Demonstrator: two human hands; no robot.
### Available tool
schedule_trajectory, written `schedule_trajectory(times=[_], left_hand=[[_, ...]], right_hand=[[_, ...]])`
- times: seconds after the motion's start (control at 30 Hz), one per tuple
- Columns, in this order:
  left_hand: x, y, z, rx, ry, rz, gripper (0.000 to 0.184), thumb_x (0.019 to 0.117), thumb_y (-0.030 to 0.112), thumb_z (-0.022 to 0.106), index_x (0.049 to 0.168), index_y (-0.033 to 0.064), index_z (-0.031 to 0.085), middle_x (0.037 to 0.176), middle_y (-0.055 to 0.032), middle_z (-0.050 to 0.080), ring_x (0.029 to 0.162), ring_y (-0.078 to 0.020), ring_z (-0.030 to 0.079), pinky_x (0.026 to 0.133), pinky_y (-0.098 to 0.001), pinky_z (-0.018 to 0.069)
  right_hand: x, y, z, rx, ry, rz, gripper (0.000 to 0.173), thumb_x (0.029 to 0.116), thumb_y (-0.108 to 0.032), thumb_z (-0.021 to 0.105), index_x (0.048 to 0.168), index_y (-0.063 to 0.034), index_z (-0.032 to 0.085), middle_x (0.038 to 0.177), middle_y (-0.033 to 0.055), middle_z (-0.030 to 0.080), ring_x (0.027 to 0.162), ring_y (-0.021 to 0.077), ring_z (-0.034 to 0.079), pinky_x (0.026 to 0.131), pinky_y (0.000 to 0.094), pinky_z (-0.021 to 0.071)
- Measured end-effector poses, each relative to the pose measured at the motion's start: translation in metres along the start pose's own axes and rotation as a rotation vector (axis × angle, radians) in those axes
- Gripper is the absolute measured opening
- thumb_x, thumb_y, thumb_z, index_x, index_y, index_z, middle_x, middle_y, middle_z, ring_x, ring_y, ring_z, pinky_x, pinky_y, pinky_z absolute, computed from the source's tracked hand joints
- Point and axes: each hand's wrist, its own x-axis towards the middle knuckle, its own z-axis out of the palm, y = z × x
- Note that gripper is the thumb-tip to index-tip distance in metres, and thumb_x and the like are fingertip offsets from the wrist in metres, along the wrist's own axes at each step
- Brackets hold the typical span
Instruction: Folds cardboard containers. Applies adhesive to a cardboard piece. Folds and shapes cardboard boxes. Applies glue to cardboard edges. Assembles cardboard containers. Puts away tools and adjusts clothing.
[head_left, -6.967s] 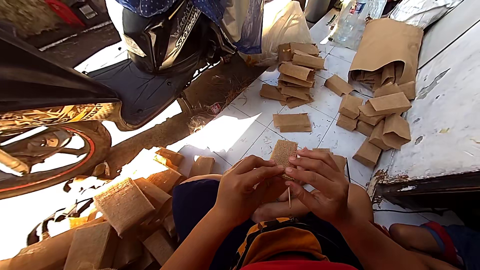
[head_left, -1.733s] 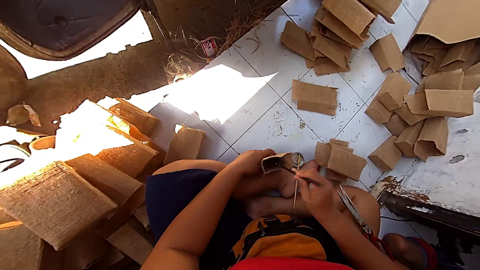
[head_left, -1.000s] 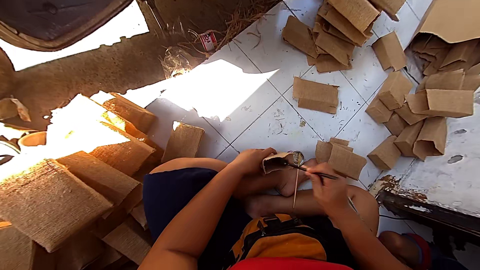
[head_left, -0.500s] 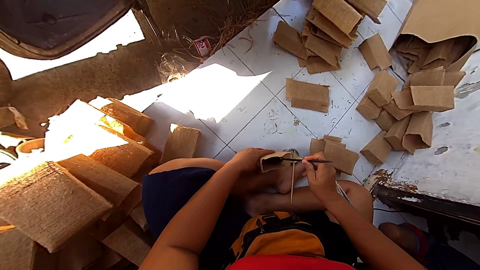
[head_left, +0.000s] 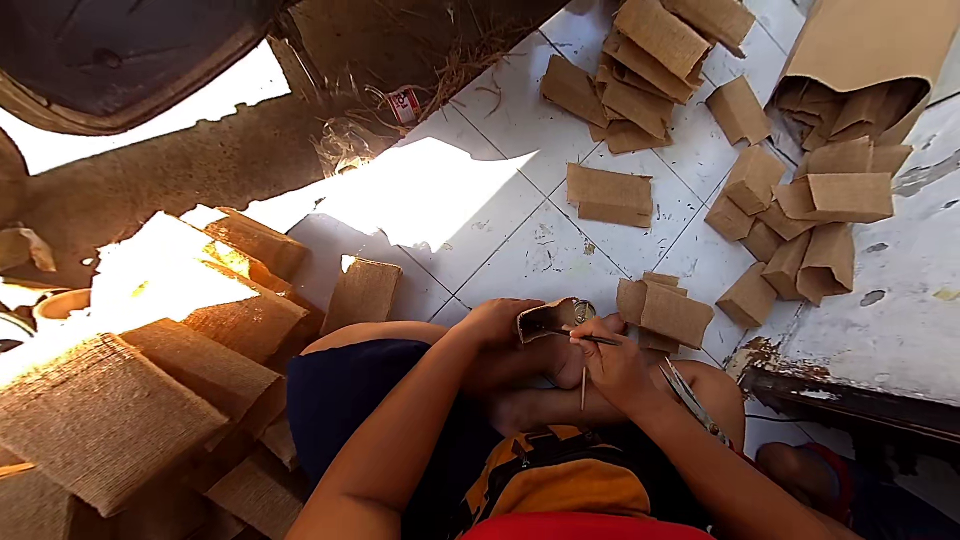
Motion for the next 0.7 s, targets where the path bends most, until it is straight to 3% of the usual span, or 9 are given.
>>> schedule_trajectory(times=[0.1,0.2,0.3,0.4,0.5,0.63,0.7], left_hand=[[0.000,0.003,-0.004,-0.006,-0.013,-0.016,0.074,0.0825,0.016,0.084,0.149,0.0182,0.053,0.141,-0.0097,0.062,0.130,-0.0310,0.059,0.106,-0.0587,0.0450],[0.000,0.002,-0.003,-0.021,-0.014,-0.010,0.074,0.0817,0.017,0.084,0.149,0.0190,0.053,0.140,-0.0098,0.063,0.129,-0.0307,0.059,0.107,-0.0581,0.0448],[0.000,0.004,-0.006,-0.024,-0.021,-0.028,0.075,0.0811,0.016,0.085,0.149,0.0191,0.053,0.140,-0.0101,0.063,0.129,-0.0316,0.059,0.106,-0.0588,0.0446],[0.001,0.006,-0.010,-0.012,-0.017,-0.048,0.074,0.0821,0.017,0.084,0.150,0.0199,0.053,0.141,-0.0093,0.062,0.129,-0.0314,0.059,0.105,-0.0597,0.0452],[0.002,0.002,-0.005,0.000,-0.042,-0.037,0.077,0.0817,0.016,0.084,0.151,0.0209,0.051,0.143,-0.0094,0.061,0.131,-0.0321,0.058,0.106,-0.0600,0.0441],[0.004,0.000,-0.004,-0.005,-0.038,-0.052,0.077,0.0817,0.017,0.085,0.150,0.0234,0.051,0.140,-0.0093,0.063,0.128,-0.0324,0.060,0.104,-0.0612,0.0458],[0.004,0.002,-0.005,0.006,-0.035,-0.070,0.076,0.0828,0.020,0.084,0.151,0.0240,0.051,0.140,-0.0080,0.063,0.127,-0.0310,0.060,0.104,-0.0605,0.0463]], right_hand=[[0.003,-0.015,-0.009,0.026,0.022,-0.019,0.020,0.1050,-0.014,0.054,0.101,-0.0006,0.069,0.094,0.0093,0.075,0.091,0.0099,0.073,0.084,0.0208,0.0579],[-0.010,-0.002,0.019,0.067,-0.023,-0.060,0.019,0.1021,-0.011,0.056,0.097,-0.0009,0.072,0.096,0.0111,0.077,0.094,0.0156,0.076,0.084,0.0263,0.0605],[-0.001,0.002,0.009,-0.002,-0.053,-0.035,0.020,0.1036,-0.014,0.055,0.100,-0.0028,0.071,0.096,0.0084,0.077,0.090,0.0143,0.075,0.078,0.0268,0.0603],[0.006,-0.004,0.002,-0.059,0.049,-0.030,0.021,0.1035,-0.014,0.055,0.100,-0.0014,0.072,0.095,0.0090,0.077,0.091,0.0136,0.075,0.080,0.0245,0.0596],[-0.008,0.007,0.027,-0.026,0.100,-0.073,0.021,0.1027,-0.012,0.056,0.095,0.0002,0.072,0.094,0.0120,0.078,0.094,0.0171,0.076,0.085,0.0267,0.0608],[0.014,0.006,0.003,-0.079,0.053,0.108,0.020,0.1028,-0.016,0.057,0.101,-0.0010,0.070,0.087,0.0096,0.074,0.074,0.0179,0.072,0.066,0.0345,0.0597],[0.020,-0.001,-0.008,-0.126,0.064,0.131,0.020,0.1031,-0.017,0.057,0.102,-0.0021,0.070,0.087,0.0081,0.073,0.071,0.0160,0.070,0.064,0.0324,0.0587]])
